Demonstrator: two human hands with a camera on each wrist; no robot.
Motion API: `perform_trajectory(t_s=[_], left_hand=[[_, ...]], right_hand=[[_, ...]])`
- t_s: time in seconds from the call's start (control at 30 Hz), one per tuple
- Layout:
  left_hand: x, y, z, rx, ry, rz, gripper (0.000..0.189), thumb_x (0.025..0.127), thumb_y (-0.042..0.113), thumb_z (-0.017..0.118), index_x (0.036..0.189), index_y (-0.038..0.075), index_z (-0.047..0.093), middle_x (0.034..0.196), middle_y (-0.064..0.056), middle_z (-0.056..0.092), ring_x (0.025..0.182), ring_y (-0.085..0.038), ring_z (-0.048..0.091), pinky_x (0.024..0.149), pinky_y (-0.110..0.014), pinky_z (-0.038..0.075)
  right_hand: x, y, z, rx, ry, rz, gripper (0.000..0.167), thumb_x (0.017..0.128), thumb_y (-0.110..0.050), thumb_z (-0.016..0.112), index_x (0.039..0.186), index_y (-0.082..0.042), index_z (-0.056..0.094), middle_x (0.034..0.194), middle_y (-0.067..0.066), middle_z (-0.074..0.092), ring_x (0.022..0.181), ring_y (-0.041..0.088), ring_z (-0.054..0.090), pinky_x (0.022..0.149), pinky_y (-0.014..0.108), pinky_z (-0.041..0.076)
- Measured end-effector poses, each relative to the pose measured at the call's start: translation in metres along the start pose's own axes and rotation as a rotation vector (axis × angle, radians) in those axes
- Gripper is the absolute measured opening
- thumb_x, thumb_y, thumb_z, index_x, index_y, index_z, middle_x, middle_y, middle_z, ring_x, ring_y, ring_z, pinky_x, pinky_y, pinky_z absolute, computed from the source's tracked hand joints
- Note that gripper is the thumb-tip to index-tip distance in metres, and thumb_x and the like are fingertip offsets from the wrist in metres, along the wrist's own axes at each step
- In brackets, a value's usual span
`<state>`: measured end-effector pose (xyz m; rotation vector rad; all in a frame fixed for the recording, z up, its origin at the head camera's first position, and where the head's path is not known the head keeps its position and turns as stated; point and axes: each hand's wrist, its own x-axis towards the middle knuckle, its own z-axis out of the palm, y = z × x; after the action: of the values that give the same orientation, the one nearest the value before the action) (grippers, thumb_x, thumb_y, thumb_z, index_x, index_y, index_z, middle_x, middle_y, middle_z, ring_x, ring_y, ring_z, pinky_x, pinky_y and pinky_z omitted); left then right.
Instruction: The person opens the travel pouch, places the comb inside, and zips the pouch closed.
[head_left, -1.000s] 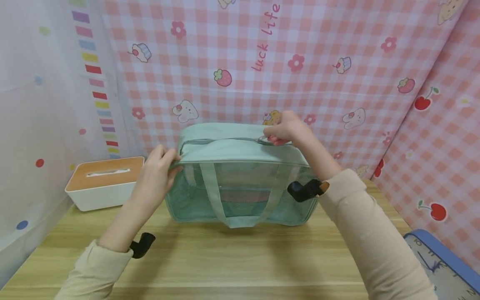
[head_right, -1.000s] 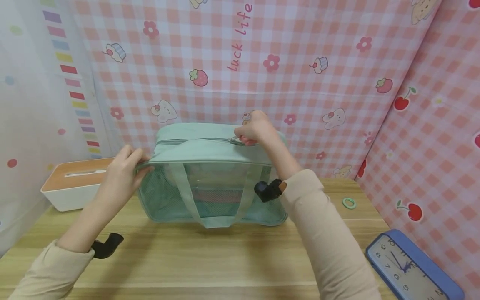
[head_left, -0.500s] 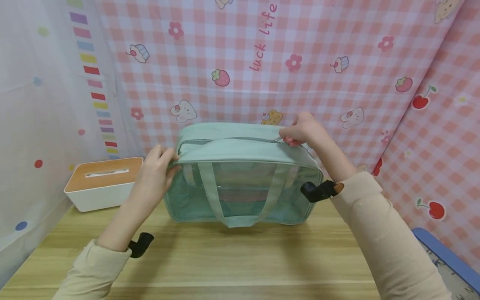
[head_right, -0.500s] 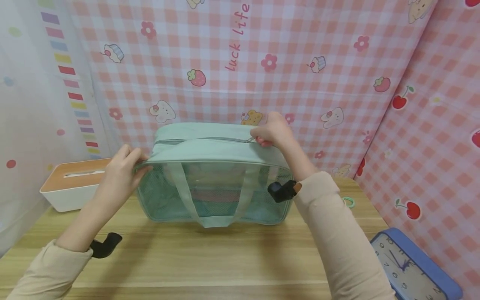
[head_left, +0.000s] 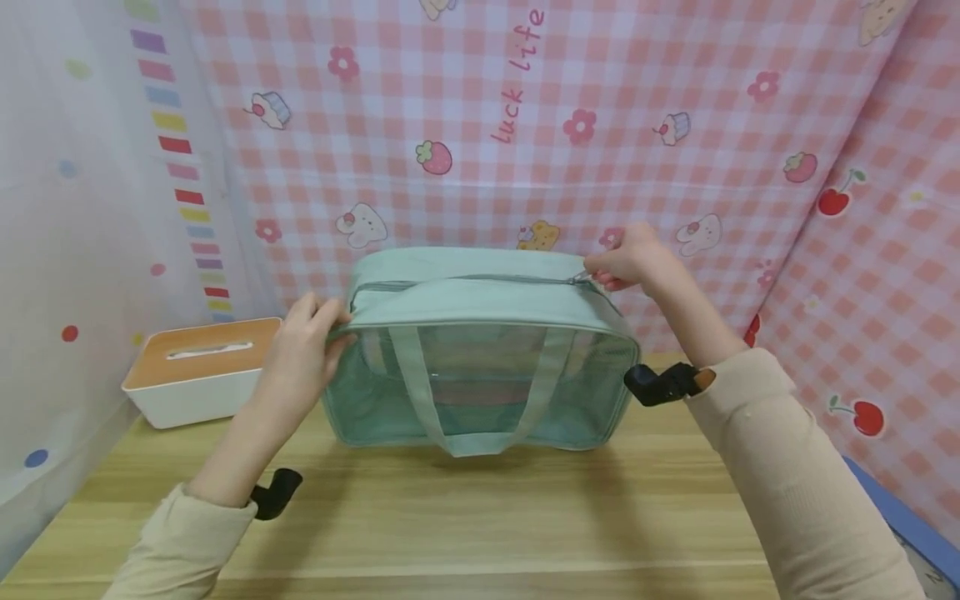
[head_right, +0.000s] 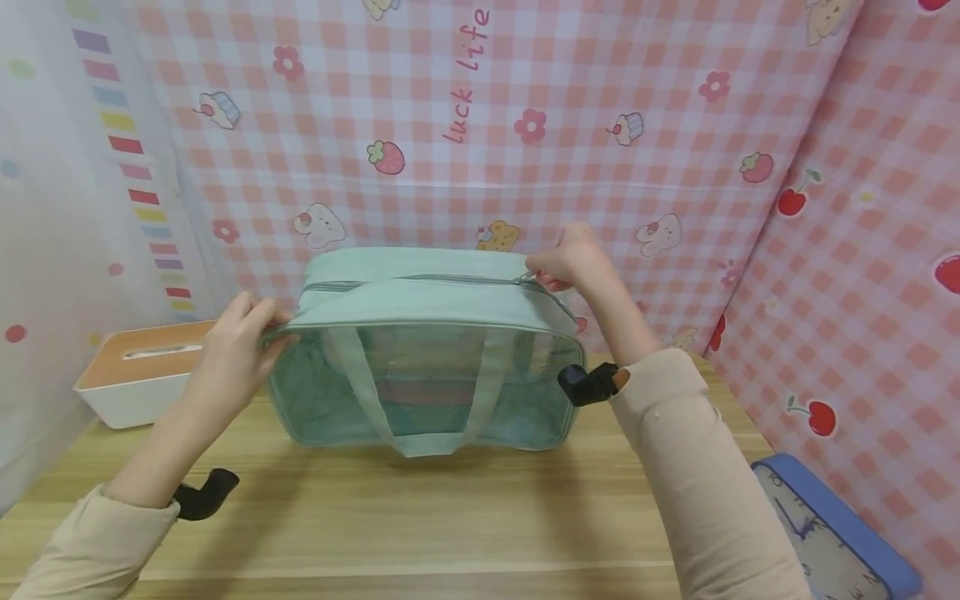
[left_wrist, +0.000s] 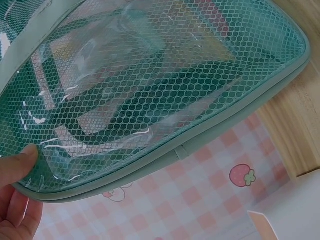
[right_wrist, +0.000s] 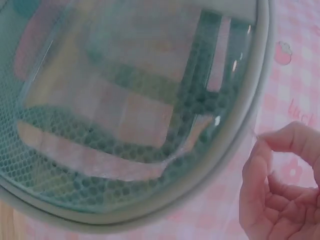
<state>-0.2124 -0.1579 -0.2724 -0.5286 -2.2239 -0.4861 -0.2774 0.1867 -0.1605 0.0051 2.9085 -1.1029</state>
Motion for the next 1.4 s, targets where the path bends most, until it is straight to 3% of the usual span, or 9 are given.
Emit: perform_trajectory(t_s=[0.13, 0.3, 0.4, 0.63, 0.73, 0.93, 1.4], left_hand=[[0.0, 0.0, 0.001, -0.007, 0.007, 0.003, 0.021, 0.073, -0.006, 0.071, 0.085, -0.001, 0.054, 0.076, -0.013, 0.046, 0.069, -0.027, 0.048, 0.059, -0.034, 0.042], [-0.001, 0.0, 0.002, -0.01, 0.012, 0.003, 0.021, 0.073, -0.006, 0.07, 0.085, -0.001, 0.054, 0.076, -0.013, 0.046, 0.069, -0.026, 0.047, 0.059, -0.033, 0.041], [-0.001, 0.001, 0.003, -0.009, 0.01, 0.003, 0.021, 0.073, -0.005, 0.07, 0.085, -0.001, 0.054, 0.076, -0.013, 0.045, 0.068, -0.026, 0.047, 0.058, -0.033, 0.04], [-0.002, 0.001, 0.004, -0.011, 0.014, 0.003, 0.021, 0.073, -0.005, 0.071, 0.085, -0.001, 0.054, 0.076, -0.013, 0.046, 0.068, -0.026, 0.047, 0.058, -0.032, 0.039], [-0.001, 0.001, 0.004, -0.013, 0.019, 0.002, 0.021, 0.073, -0.006, 0.071, 0.085, -0.001, 0.054, 0.077, -0.013, 0.046, 0.069, -0.027, 0.048, 0.058, -0.033, 0.04], [-0.001, 0.0, 0.003, -0.021, 0.027, 0.003, 0.021, 0.072, -0.007, 0.071, 0.084, -0.002, 0.054, 0.076, -0.014, 0.046, 0.07, -0.028, 0.048, 0.059, -0.034, 0.041], [-0.001, 0.0, 0.004, -0.016, 0.036, 0.007, 0.021, 0.073, -0.006, 0.071, 0.084, -0.002, 0.054, 0.076, -0.013, 0.045, 0.069, -0.027, 0.046, 0.059, -0.034, 0.039]], right_hand=[[-0.003, 0.009, -0.006, -0.052, 0.029, 0.002, 0.02, 0.084, -0.016, 0.059, 0.08, 0.004, 0.061, 0.058, -0.001, 0.057, 0.049, 0.005, 0.055, 0.054, 0.019, 0.053], [-0.005, 0.019, -0.01, -0.094, 0.038, 0.037, 0.027, 0.085, -0.023, 0.059, 0.09, 0.004, 0.057, 0.063, -0.001, 0.059, 0.052, 0.006, 0.058, 0.06, 0.025, 0.052], [-0.006, 0.026, -0.012, -0.066, 0.034, 0.051, 0.029, 0.085, -0.024, 0.06, 0.092, 0.003, 0.053, 0.065, -0.001, 0.059, 0.054, 0.006, 0.058, 0.062, 0.027, 0.054], [-0.007, 0.037, -0.015, -0.133, 0.034, 0.086, 0.025, 0.083, -0.027, 0.06, 0.081, -0.002, 0.059, 0.056, -0.004, 0.059, 0.053, 0.007, 0.056, 0.049, 0.026, 0.047], [-0.006, 0.044, -0.015, -0.129, 0.049, 0.065, 0.025, 0.083, -0.024, 0.06, 0.075, 0.0, 0.06, 0.055, -0.002, 0.058, 0.051, 0.009, 0.055, 0.05, 0.024, 0.048], [-0.005, 0.06, -0.013, -0.141, 0.058, 0.073, 0.024, 0.083, -0.022, 0.06, 0.083, 0.002, 0.058, 0.058, -0.001, 0.058, 0.054, 0.008, 0.057, 0.06, 0.023, 0.052], [-0.001, 0.087, -0.007, -0.083, 0.038, 0.111, 0.024, 0.082, -0.015, 0.058, 0.089, 0.007, 0.054, 0.066, 0.004, 0.056, 0.055, 0.009, 0.054, 0.059, 0.021, 0.054]])
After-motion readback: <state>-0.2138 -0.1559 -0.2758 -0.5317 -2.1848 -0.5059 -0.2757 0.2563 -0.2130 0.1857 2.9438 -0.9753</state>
